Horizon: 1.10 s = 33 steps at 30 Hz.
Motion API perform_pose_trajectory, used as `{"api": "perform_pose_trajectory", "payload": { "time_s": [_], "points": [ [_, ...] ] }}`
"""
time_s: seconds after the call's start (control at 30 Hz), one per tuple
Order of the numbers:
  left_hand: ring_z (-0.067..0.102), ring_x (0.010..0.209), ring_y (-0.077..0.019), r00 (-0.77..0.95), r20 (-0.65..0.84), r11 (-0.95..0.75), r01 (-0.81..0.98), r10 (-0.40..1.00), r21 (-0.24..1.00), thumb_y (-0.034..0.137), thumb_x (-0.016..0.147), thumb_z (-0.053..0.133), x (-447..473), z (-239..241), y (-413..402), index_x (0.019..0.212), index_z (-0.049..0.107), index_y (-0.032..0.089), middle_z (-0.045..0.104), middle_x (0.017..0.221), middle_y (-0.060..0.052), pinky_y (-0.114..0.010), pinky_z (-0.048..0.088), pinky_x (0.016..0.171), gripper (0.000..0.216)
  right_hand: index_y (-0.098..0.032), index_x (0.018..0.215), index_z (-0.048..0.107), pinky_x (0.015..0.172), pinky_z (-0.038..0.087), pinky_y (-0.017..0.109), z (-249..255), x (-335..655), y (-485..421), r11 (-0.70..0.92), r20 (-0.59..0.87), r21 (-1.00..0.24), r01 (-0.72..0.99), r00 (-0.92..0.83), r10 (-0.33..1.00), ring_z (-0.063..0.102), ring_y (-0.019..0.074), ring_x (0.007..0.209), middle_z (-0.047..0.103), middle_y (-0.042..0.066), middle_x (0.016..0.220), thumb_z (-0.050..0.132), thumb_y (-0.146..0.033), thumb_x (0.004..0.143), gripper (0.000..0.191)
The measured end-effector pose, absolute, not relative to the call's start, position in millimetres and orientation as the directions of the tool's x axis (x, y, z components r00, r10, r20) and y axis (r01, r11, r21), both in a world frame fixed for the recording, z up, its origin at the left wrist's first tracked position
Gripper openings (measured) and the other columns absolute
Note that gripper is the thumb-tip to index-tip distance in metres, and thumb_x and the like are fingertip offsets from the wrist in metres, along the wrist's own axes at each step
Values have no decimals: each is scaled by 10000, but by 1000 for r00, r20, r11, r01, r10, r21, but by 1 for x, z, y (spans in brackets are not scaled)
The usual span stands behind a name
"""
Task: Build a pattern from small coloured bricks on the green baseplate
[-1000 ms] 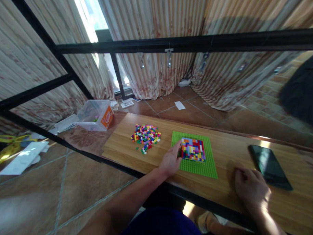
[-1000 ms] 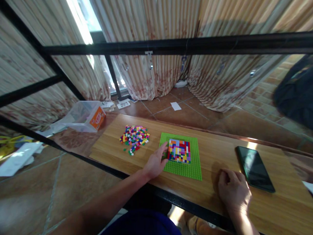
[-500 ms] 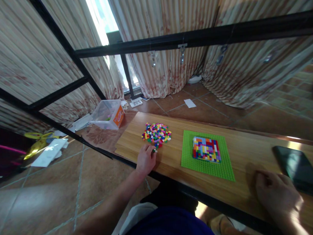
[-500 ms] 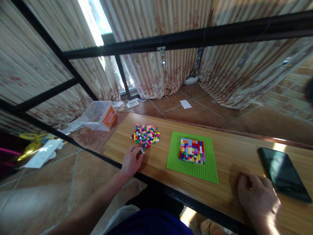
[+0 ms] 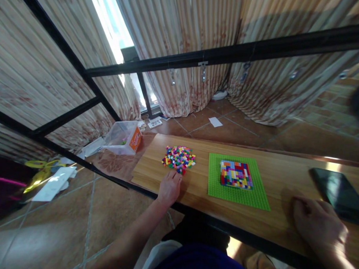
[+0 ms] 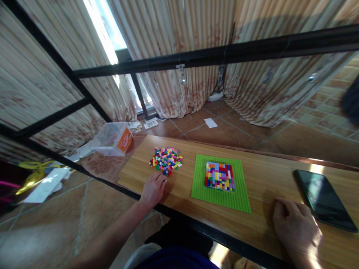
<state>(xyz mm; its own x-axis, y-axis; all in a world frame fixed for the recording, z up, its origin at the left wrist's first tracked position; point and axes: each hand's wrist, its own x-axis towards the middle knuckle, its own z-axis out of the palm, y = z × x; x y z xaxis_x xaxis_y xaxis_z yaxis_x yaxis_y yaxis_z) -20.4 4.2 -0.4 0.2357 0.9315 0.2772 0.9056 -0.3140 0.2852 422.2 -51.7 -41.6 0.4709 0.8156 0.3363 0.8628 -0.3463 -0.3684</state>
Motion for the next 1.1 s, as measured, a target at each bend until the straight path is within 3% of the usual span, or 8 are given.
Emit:
{"api": "perform_pose_trajectory", "payload": {
  "time_s": [0.17, 0.4, 0.63, 1.1],
  "points": [
    [594, 866, -216, 209, 284, -291, 913, 936, 286, 147, 955, 411, -12, -4, 4, 915, 578, 219, 616, 884, -56, -345, 501, 799, 186, -256, 898, 726, 666, 412, 401, -40, 420, -51, -336, 350, -389, 858, 476, 807, 611, 279, 849, 652, 112, 987, 528, -356, 860, 225],
    [642, 952, -212, 120, 309, -283, 778, 943, 561, 174, 955, 426, -3, -3, 10, 1033, 604, 201, 668, 997, -85, -353, 532, 852, 197, -222, 876, 713, 645, 384, 354, -44, 418, -48, -357, 374, -387, 850, 499, 782, 588, 221, 774, 658, 93, 979, 542, -352, 882, 215],
    [651, 878, -190, 96, 249, -244, 693, 964, 678, 178, 926, 459, 2, 6, 12, 943, 644, 201, 688, 909, -56, -319, 525, 826, 187, -186, 929, 724, 636, 360, 323, -43, 417, -50, -343, 379, -342, 875, 463, 801, 579, 191, 770, 667, 98, 979, 487, -392, 944, 314],
    [675, 827, -175, 160, 366, -359, 733, 917, 578, 178, 947, 451, 8, -4, 23, 933, 689, 179, 724, 891, -66, -284, 526, 765, 238, -166, 903, 729, 576, 369, 275, -37, 411, -49, -304, 469, -288, 908, 411, 781, 563, 169, 716, 667, 80, 903, 534, -327, 912, 254]
  ]
}}
